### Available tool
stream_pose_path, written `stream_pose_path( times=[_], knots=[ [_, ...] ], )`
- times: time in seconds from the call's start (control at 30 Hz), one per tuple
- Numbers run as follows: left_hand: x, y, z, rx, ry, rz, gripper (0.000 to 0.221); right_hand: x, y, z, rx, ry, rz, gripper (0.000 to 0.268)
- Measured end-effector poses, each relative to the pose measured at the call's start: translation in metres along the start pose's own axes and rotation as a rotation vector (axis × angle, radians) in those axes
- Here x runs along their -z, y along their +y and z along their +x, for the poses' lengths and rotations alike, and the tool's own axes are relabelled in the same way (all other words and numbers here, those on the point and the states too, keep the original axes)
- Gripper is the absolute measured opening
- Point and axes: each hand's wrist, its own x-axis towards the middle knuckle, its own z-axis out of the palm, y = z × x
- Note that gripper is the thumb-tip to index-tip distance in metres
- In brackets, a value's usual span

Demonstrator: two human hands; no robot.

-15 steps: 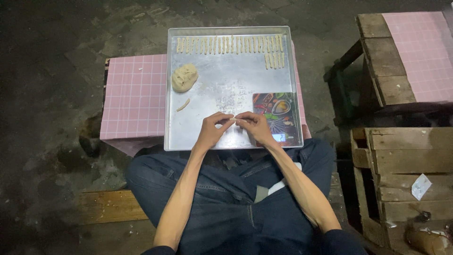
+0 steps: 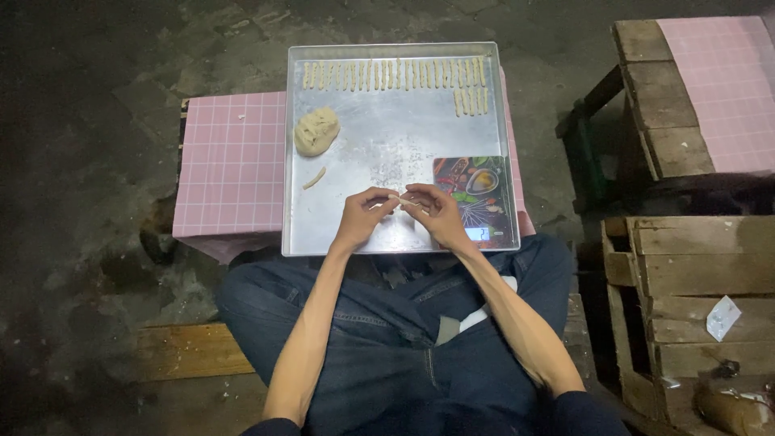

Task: Shaping small pieces of dough into thin sticks by rolling them by hand and arranging them neatly on a baking tray.

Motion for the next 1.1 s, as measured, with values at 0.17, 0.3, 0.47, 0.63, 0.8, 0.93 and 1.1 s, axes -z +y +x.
stream_pose_path(
  times=[0.17, 0.3, 0.47, 0.63, 0.8, 0.93, 1.1],
  knots=[
    [-0.005, 0.022, -0.005, 0.087, 0.027, -0.111, 0.028, 0.002, 0.011, 0.002, 0.011, -0.010, 0.004, 0.044],
    [-0.004, 0.022, -0.004, 0.103, 0.054, -0.153, 0.031, 0.001, 0.014, 0.001, 0.001, 0.005, 0.001, 0.038],
    [-0.006, 0.016, -0.004, 0.085, 0.041, -0.127, 0.035, 0.001, 0.003, -0.002, 0.023, 0.013, -0.146, 0.029],
    [-0.009, 0.012, -0.005, 0.073, 0.065, -0.098, 0.031, -0.005, -0.003, -0.003, 0.191, 0.047, -0.446, 0.020],
    [-0.013, 0.009, -0.006, 0.073, 0.119, -0.110, 0.030, -0.016, -0.012, -0.006, 0.488, 0.070, -0.618, 0.018],
    [-0.018, 0.012, -0.007, 0.069, 0.142, -0.126, 0.034, -0.022, -0.027, -0.007, 0.562, 0.085, -0.712, 0.016],
    [-0.023, 0.031, -0.012, 0.128, 0.186, -0.122, 0.034, -0.019, -0.011, -0.005, 0.662, 0.109, -0.847, 0.020]
  ],
)
